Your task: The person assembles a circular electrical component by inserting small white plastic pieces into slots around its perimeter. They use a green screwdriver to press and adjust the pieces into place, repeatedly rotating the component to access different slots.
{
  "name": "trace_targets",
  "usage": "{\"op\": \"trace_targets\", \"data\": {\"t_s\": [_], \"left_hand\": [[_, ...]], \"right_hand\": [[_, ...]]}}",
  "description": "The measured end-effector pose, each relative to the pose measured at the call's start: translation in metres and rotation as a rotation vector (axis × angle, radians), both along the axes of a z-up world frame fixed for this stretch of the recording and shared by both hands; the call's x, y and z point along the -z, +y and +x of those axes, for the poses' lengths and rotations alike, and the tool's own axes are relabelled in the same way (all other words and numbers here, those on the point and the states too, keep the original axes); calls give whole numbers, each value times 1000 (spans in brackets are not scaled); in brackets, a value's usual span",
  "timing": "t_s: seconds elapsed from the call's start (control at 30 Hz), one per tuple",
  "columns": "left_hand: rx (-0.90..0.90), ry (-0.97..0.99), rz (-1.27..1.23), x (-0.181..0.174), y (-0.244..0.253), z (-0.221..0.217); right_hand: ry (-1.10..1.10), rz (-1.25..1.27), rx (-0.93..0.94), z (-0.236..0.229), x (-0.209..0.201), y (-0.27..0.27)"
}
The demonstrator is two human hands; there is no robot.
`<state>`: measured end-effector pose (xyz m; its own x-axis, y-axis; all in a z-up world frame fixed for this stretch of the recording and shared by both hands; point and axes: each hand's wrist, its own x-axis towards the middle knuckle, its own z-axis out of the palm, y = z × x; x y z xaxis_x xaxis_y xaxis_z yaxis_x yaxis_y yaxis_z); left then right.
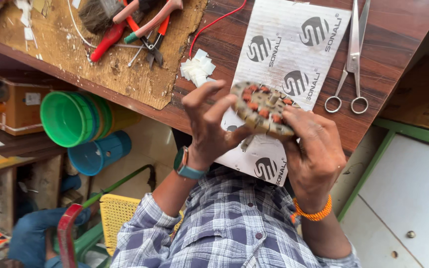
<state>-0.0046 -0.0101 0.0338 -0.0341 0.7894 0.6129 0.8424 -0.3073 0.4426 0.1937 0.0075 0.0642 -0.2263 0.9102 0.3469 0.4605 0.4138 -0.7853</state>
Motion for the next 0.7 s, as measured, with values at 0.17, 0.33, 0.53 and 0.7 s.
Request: {"op": "trace_targets", "data": {"t_s": [0.17,0.33,0.53,0.7], "left_hand": [[93,-644,-350,-17,-25,13],[198,-911,-311,-15,-14,22],[238,-833,-331,20,20,22],[237,-428,15,13,31,2]], "right_hand": [[40,62,69,-26,3,-6],[-2,-8,-63,-30,16,-21],[8,-4,-7,-20,22,-31],[321,-176,89,-2,20,-24]]}}
